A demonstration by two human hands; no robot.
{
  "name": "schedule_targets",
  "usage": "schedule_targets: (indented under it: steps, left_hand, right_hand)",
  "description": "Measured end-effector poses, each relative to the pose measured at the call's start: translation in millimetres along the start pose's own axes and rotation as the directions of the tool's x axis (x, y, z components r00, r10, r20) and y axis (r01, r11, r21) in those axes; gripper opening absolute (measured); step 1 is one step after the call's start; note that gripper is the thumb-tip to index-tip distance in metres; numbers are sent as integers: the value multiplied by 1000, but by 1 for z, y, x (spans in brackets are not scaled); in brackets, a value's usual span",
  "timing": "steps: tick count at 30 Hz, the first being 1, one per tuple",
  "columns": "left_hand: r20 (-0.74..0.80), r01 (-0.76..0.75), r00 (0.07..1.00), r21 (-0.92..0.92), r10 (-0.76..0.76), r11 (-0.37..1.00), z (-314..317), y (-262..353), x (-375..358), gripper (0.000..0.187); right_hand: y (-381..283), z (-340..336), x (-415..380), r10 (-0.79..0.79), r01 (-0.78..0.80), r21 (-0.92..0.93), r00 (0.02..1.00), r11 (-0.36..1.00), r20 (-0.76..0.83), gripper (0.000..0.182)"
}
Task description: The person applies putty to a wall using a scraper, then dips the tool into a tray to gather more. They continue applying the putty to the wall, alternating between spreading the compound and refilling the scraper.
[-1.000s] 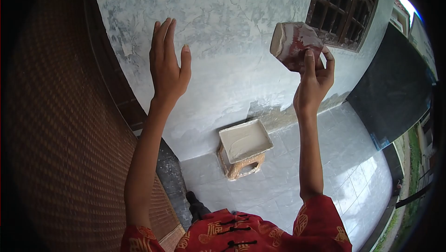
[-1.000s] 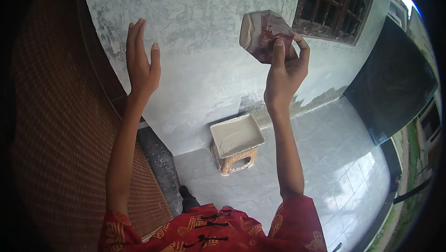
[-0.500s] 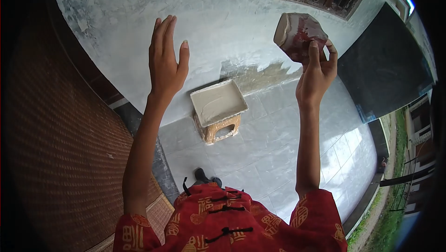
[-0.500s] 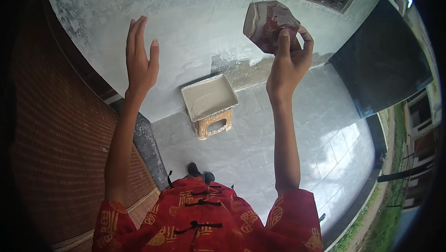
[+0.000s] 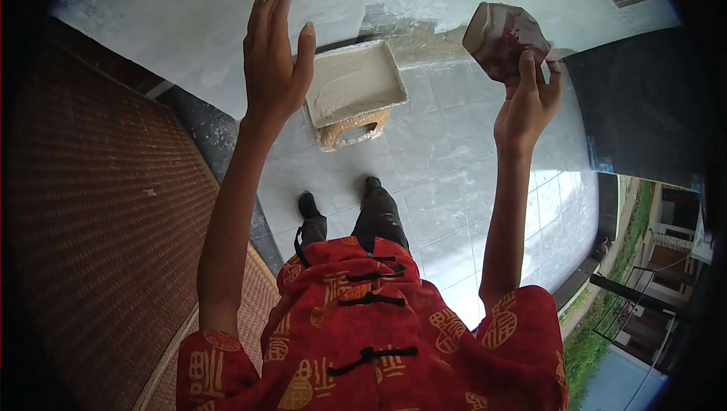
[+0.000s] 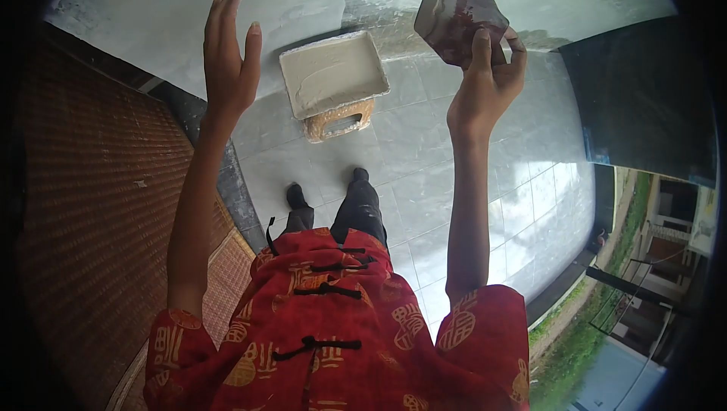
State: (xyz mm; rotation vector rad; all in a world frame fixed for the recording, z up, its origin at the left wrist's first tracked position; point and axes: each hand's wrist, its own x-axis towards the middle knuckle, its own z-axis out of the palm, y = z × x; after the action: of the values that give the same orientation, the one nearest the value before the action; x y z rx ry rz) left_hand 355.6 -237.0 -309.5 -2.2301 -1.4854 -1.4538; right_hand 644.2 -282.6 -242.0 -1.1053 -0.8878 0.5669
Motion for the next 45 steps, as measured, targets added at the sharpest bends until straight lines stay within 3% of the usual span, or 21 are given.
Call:
schedule_targets:
  steps: [7, 12, 16, 18, 20, 21, 23, 26, 31, 33, 35, 36, 38, 39, 41, 45]
  left_hand:
    - [114, 198, 971, 118, -212, 973, 80, 1, -58, 50]
    - [207, 403, 876, 183, -436, 897, 144, 21, -119, 52]
    - [240, 529, 787, 214, -569, 821, 167, 39, -162, 52]
    - [239, 552, 768, 224, -594, 803, 175, 43, -181, 51]
    - [262, 647, 668, 259, -697, 717, 181, 48, -200, 51]
    - [263, 651, 664, 258, -700, 714, 186, 50, -209, 51]
    - [259, 761, 543, 249, -799, 598, 198, 53, -228, 50]
    - [265, 833, 464, 195, -846, 518, 219, 56, -247, 50]
    - [290, 950, 251, 109, -924, 292, 254, 55, -270, 50]
    - [288, 964, 232, 62, -929, 260, 268, 49, -278, 50]
    - [391, 999, 48, -10, -919, 48, 282, 42, -287, 57]
    - [394, 999, 47, -12, -918, 46, 287, 39, -288, 57]
    - [462, 969, -108, -148, -880, -197, 299, 34, -290, 65]
    - [463, 969, -107, -151, -880, -197, 304, 31, -293, 65]
    - [539, 901, -199, -229, -819, -369, 312, 27, -296, 71]
    - [574, 810, -212, -350, -791, -470, 321, 26, -287, 75]
  right_hand:
    - [112, -12, 34, 266, -262, -47, 953, 964, 144, 40]
    - [204, -31, 47, 467, -440, -167, 861, 882, 200, 40]
    - [246, -45, 43, 554, -478, -294, 782, 828, 286, 36]
    - [267, -50, 38, 559, -442, -365, 759, 819, 333, 33]
    - [290, -58, 34, 555, -405, -409, 744, 818, 373, 32]
    - [297, -59, 33, 547, -364, -447, 733, 817, 403, 32]
    - [309, -61, 31, 526, -323, -471, 748, 821, 405, 30]
    - [324, -62, 32, 544, -217, -583, 692, 783, 474, 27]
    - [362, -49, 26, 450, 76, -640, 648, 765, 614, 21]
    - [380, -43, 24, 407, 166, -611, 608, 774, 681, 21]
    - [396, -36, 23, 365, 254, -575, 561, 778, 743, 21]
    - [401, -31, 22, 410, 271, -590, 504, 760, 760, 23]
    - [411, -27, 20, 476, 287, -607, 413, 741, 776, 26]
    - [418, -27, 18, 475, 290, -606, 412, 741, 778, 26]
    - [430, -29, 15, 492, 292, -588, 342, 754, 801, 25]
    - [432, -29, 9, 468, 315, -556, 313, 769, 826, 22]
